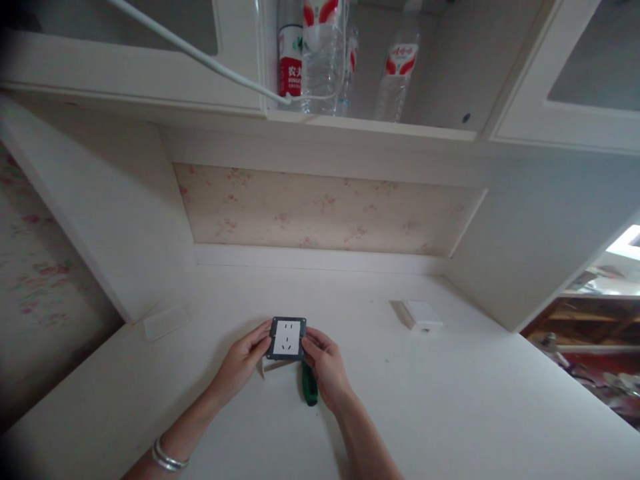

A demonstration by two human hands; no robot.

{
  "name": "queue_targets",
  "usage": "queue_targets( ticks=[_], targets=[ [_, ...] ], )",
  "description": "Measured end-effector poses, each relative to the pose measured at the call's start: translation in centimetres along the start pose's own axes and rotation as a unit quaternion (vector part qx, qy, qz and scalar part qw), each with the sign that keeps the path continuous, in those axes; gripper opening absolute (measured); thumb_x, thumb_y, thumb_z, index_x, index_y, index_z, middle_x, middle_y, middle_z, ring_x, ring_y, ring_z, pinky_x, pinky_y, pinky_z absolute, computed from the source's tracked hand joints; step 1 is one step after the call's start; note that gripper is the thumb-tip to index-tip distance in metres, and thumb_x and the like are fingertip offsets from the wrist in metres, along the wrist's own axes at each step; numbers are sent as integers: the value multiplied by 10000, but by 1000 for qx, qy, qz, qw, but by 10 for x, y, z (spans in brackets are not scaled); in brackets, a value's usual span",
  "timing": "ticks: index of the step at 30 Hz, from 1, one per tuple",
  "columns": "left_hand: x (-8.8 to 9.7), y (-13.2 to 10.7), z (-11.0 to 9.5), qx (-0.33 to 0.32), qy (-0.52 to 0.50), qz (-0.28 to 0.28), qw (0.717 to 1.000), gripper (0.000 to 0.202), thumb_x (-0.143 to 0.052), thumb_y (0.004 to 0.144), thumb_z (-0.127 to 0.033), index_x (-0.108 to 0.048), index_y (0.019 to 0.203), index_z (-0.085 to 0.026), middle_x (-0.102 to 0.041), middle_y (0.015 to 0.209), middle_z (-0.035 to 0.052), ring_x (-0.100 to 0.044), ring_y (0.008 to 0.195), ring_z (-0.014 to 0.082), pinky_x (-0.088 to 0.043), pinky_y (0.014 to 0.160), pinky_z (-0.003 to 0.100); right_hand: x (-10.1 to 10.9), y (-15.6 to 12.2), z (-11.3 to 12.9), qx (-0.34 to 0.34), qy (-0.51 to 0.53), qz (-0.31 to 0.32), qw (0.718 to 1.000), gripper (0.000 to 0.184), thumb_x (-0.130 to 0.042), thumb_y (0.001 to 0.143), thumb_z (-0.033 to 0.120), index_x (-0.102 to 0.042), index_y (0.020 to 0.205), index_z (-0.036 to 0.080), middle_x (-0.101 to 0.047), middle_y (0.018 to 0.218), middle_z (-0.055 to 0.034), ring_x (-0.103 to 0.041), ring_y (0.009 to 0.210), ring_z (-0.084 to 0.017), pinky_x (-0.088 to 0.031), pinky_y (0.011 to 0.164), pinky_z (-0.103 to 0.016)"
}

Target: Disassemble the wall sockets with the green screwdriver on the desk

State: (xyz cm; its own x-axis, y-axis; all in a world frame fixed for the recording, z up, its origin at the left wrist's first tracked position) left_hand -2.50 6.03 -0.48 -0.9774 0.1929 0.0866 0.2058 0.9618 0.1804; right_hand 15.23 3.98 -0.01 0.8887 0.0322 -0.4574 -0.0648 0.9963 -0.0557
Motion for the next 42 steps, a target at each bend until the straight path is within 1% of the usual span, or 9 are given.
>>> queue_targets(
  ticks=[7, 11, 18, 22, 25, 28, 33, 39, 42],
  targets=[
    [0, 1, 1, -1, -10, -7, 1000, 522, -534, 845, -385, -473, 1304, -144, -649, 1166, 105, -599, 1085, 230, -476, 944, 347, -4, -1, 2, 11, -15, 5, 1000, 355, -719, 704, 369, -682, 1005, 184, -689, 997, -76, -639, 900, -209, -489, 831, -325],
    [1, 1, 1, -9, -24, -17, 1000, 493, -557, 832, -350, -462, 1279, -165, -660, 1133, 107, -614, 1057, 235, -504, 900, 356, -5, -2, 2, 5, -20, 14, 1000, 327, -715, 717, 373, -689, 1005, 219, -690, 997, -53, -638, 901, -194, -481, 851, -321],
    [1, 0, -2, 13, -56, -37, 998, 502, -595, 798, -314, -477, 1258, -153, -661, 1125, 117, -618, 1045, 236, -496, 913, 382, -5, -3, 3, -13, -19, 24, 999, 349, -706, 733, 375, -693, 1048, 224, -691, 1018, -48, -633, 945, -204, -462, 907, -345],
    [1, 0, -6, 33, -54, -47, 997, 406, -614, 777, -292, -590, 1152, -138, -657, 1145, 109, -611, 1057, 246, -472, 942, 383, -6, -2, 3, -23, -22, 40, 999, 343, -685, 756, 380, -698, 1053, 208, -694, 1021, -57, -623, 975, -220, -435, 947, -382],
    [1, -2, -9, 48, -59, -48, 996, 354, -624, 777, -306, -639, 1094, -149, -676, 1112, 88, -627, 1025, 251, -485, 916, 375, -4, -2, 2, -27, -25, 41, 998, 354, -675, 768, 373, -687, 1081, 209, -687, 1046, -49, -613, 1002, -210, -403, 989, -380],
    [2, -2, -10, 58, -78, -49, 994, 357, -629, 781, -335, -650, 1089, -155, -687, 1088, 83, -638, 998, 252, -497, 890, 368, -2, -1, 1, -28, -28, 44, 998, 358, -672, 769, 379, -683, 1089, 217, -686, 1054, -40, -615, 999, -197, -402, 991, -365],
    [3, -1, -8, 64, -93, -57, 992, 366, -654, 767, -343, -664, 1085, -162, -677, 1115, 90, -628, 1011, 256, -488, 896, 360, -2, -1, 2, -13, -26, 51, 998, 390, -674, 771, 379, -670, 1117, 199, -679, 1079, -56, -602, 1022, -208, -397, 993, -373],
    [3, 0, -4, 76, -122, -37, 989, 389, -646, 785, -323, -636, 1141, -168, -646, 1169, 101, -603, 1048, 262, -475, 915, 376, -1, -2, 3, -22, -37, 50, 998, 400, -682, 763, 392, -671, 1121, 214, -677, 1088, -58, -602, 1022, -212, -394, 997, -371],
    [3, -1, -2, 85, -143, -37, 985, 388, -658, 778, -320, -641, 1130, -160, -646, 1164, 109, -597, 1056, 266, -469, 922, 380, -1, -2, 4, -21, -40, 46, 998, 407, -691, 753, 397, -673, 1117, 216, -682, 1074, -59, -607, 1010, -214, -398, 990, -379]
  ],
)
Point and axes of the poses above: each hand's wrist, its own y-axis towards the middle knuckle, its own x-axis out of the back of the hand, z = x × y, the point moved 3 cm from there along y, towards the middle knuckle
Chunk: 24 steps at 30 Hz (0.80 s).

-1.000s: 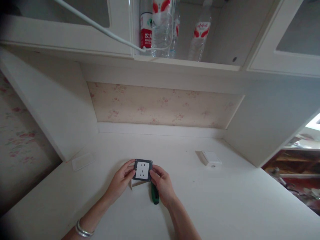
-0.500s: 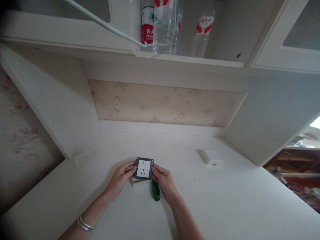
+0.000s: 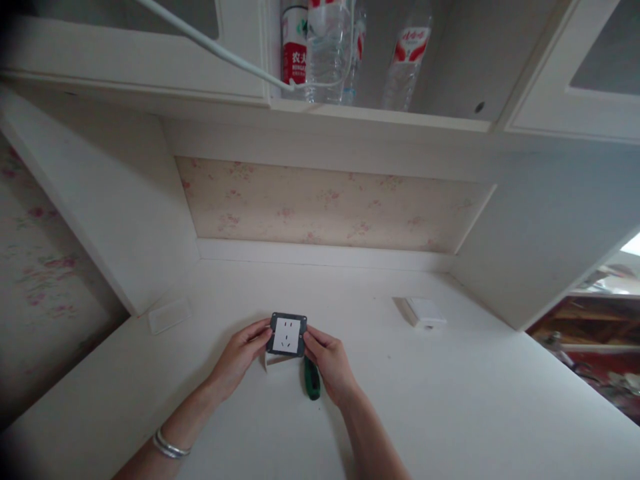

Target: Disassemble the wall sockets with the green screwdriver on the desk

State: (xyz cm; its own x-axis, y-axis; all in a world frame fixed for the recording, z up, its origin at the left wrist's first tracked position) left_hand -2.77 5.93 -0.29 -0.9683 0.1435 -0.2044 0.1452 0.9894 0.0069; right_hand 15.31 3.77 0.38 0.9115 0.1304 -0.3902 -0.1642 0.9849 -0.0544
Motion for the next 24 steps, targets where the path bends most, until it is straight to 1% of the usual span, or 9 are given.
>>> queue_targets(
  ticks=[5, 8, 16, 24],
  targets=[
    [0, -1, 2, 17, -19, -13, 1000, 406, -693, 747, -320, -647, 1116, -159, -664, 1121, 110, -604, 1037, 267, -484, 897, 375, 0, 0, 0, 9, 2, 1, 1000, 412, -684, 761, 390, -668, 1121, 188, -688, 1058, -73, -609, 1003, -218, -389, 994, -401],
    [-1, -1, 1, 14, -19, -3, 1000, 385, -680, 760, -306, -645, 1114, -158, -669, 1107, 106, -610, 1023, 259, -486, 892, 367, 1, 1, 0, 12, 2, -10, 1000, 406, -691, 754, 387, -678, 1102, 178, -695, 1036, -80, -619, 976, -220, -401, 978, -405],
    [-3, -2, 2, 8, -24, 1, 1000, 352, -661, 777, -291, -648, 1103, -160, -661, 1126, 106, -608, 1026, 250, -484, 892, 355, 2, 2, -4, 16, -2, -24, 1000, 364, -694, 744, 397, -705, 1042, 188, -708, 992, -73, -636, 917, -205, -446, 908, -361],
    [-3, -1, 2, 29, -52, -3, 998, 345, -682, 755, -284, -664, 1073, -150, -674, 1101, 109, -612, 1024, 262, -493, 891, 380, 2, 3, -6, 5, -26, -27, 999, 373, -683, 738, 433, -714, 1009, 179, -708, 963, -77, -637, 903, -213, -471, 868, -328]
  ],
)
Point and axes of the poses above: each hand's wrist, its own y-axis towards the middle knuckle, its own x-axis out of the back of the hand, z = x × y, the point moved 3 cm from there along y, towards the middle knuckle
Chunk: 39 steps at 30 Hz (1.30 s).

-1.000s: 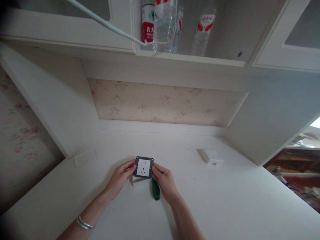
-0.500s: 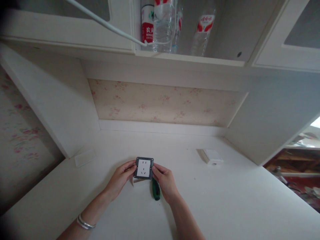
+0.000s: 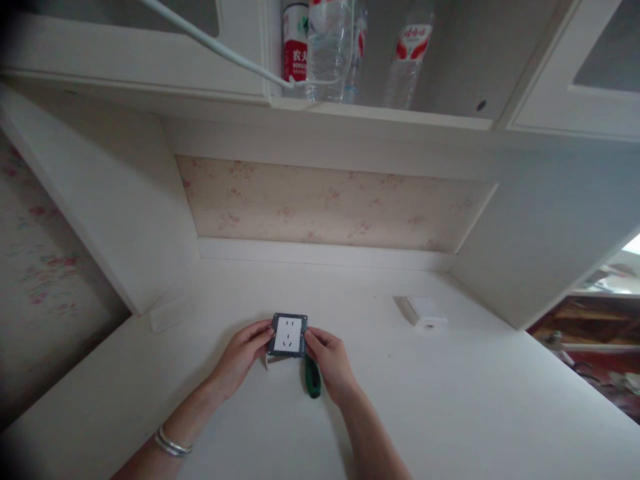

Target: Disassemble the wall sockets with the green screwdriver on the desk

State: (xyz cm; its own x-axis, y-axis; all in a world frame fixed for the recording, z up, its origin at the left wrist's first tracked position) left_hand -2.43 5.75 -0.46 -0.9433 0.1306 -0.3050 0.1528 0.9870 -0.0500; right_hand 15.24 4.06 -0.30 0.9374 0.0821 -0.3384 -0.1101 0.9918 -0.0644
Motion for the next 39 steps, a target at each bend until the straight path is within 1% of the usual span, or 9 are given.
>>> queue_targets(
  ticks=[4, 10, 19, 23, 26, 32, 35, 39],
  targets=[
    [0, 0, 0, 8, -7, -7, 1000, 347, -697, 744, -285, -672, 1061, -146, -675, 1101, 115, -611, 1033, 268, -491, 897, 382, 1, 0, -1, -4, 0, -12, 1000, 363, -695, 726, 430, -719, 985, 176, -709, 947, -74, -637, 891, -210, -463, 886, -336],
    [0, 0, 1, 8, -18, 1, 1000, 334, -695, 749, -285, -674, 1051, -144, -678, 1096, 115, -614, 1032, 265, -494, 898, 379, 3, 1, -3, 1, -1, -20, 1000, 369, -698, 718, 446, -723, 955, 164, -713, 918, -76, -638, 869, -206, -461, 885, -333],
    [0, -1, 0, 13, -22, -2, 1000, 336, -701, 741, -287, -676, 1049, -154, -685, 1088, 104, -623, 1023, 255, -499, 893, 368, 4, 0, -4, -14, -5, -25, 1000, 356, -691, 730, 443, -721, 948, 163, -712, 889, -67, -638, 844, -198, -479, 819, -307],
    [-1, -1, 0, 12, -20, 5, 1000, 340, -699, 741, -288, -677, 1051, -148, -686, 1082, 111, -622, 1022, 264, -501, 886, 376, 3, -1, 0, -5, -3, -20, 1000, 352, -707, 717, 429, -721, 938, 156, -713, 877, -66, -639, 837, -196, -480, 820, -310],
    [-1, -1, 0, 4, -18, 6, 1000, 350, -701, 740, -291, -676, 1057, -145, -685, 1084, 114, -626, 1009, 263, -496, 890, 379, 3, -1, 0, -16, 1, -19, 1000, 339, -718, 710, 416, -724, 929, 158, -714, 857, -64, -641, 805, -187, -489, 787, -299],
    [-1, -1, 0, 12, -20, 13, 1000, 350, -696, 746, -288, -673, 1064, -142, -686, 1079, 114, -624, 1010, 259, -496, 883, 374, 6, -1, 0, -36, 33, -28, 998, 305, -763, 673, 355, -723, 895, 149, -717, 864, -69, -645, 831, -171, -485, 804, -275],
    [-1, -1, 0, 17, -23, 6, 1000, 360, -714, 726, -291, -678, 1052, -141, -692, 1064, 112, -629, 999, 256, -497, 878, 367, 7, 0, -2, -48, 41, -28, 998, 306, -765, 670, 351, -721, 894, 146, -716, 866, -71, -649, 815, -166, -498, 768, -261],
    [-1, -1, 0, 22, -28, 1, 999, 364, -731, 707, -288, -681, 1035, -138, -695, 1051, 111, -633, 986, 251, -496, 880, 362, 10, 1, -6, -62, 55, -52, 995, 318, -782, 649, 338, -699, 907, 171, -715, 827, -49, -645, 720, -138, -506, 656, -228]
  ],
)
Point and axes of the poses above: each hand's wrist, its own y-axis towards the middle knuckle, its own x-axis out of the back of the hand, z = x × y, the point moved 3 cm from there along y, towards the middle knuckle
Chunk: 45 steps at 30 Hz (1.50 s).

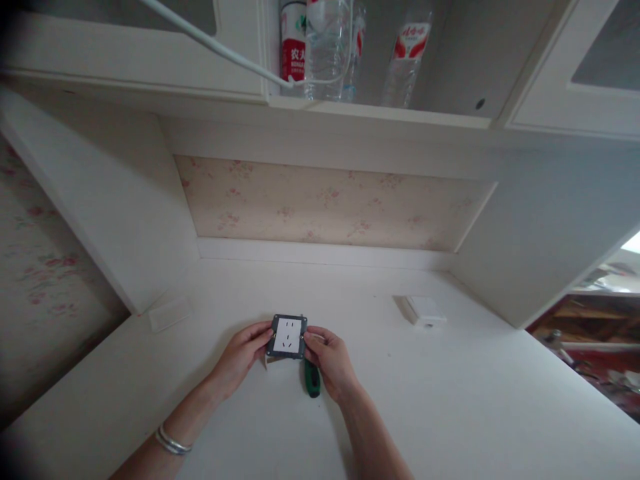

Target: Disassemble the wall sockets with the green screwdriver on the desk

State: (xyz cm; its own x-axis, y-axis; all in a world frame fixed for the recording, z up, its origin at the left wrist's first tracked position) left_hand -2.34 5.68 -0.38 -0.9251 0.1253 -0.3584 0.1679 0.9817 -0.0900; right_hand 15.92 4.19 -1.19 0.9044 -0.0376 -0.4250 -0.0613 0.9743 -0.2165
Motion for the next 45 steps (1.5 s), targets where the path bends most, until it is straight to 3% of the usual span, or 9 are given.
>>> queue_targets(
  ticks=[8, 15, 23, 29, 45],
  targets=[
    [3, 0, 3, -3, -8, -37, 999, 401, -740, 698, -275, -629, 1070, -175, -699, 986, 98, -645, 954, 240, -520, 816, 345, -1, -1, 1, 40, -10, -2, 999, 393, -772, 650, 377, -659, 974, 186, -714, 803, -37, -642, 715, -152, -496, 667, -255],
    [3, 1, 6, 12, 8, -18, 1000, 249, -695, 702, -266, -702, 910, -130, -707, 988, 110, -648, 939, 243, -503, 850, 344, -3, 0, 1, 38, -19, -4, 999, 398, -766, 650, 378, -696, 985, 177, -716, 885, -56, -640, 845, -178, -493, 763, -276],
    [-2, -2, 0, 28, -8, 26, 999, 309, -698, 683, -218, -696, 980, -133, -709, 1006, 118, -642, 977, 250, -487, 881, 346, -6, -4, 6, 21, 13, 8, 1000, 327, -751, 640, 265, -718, 939, 136, -708, 904, -95, -646, 879, -222, -496, 799, -316],
    [0, -3, 0, 18, 47, 6, 999, 288, -737, 675, -252, -697, 932, -129, -718, 937, 118, -661, 883, 240, -495, 811, 326, -6, -5, 5, 33, -26, 18, 999, 334, -776, 626, 316, -725, 906, 141, -707, 911, -90, -632, 895, -228, -466, 855, -348],
    [-1, -4, -1, -30, 82, 18, 996, 237, -761, 668, -301, -711, 822, -127, -717, 863, 90, -642, 811, 200, -480, 749, 281, -7, -4, 5, 89, -66, 19, 994, 254, -776, 648, 345, -695, 818, 175, -687, 792, -30, -597, 709, -149, -447, 644, -247]
  ],
)
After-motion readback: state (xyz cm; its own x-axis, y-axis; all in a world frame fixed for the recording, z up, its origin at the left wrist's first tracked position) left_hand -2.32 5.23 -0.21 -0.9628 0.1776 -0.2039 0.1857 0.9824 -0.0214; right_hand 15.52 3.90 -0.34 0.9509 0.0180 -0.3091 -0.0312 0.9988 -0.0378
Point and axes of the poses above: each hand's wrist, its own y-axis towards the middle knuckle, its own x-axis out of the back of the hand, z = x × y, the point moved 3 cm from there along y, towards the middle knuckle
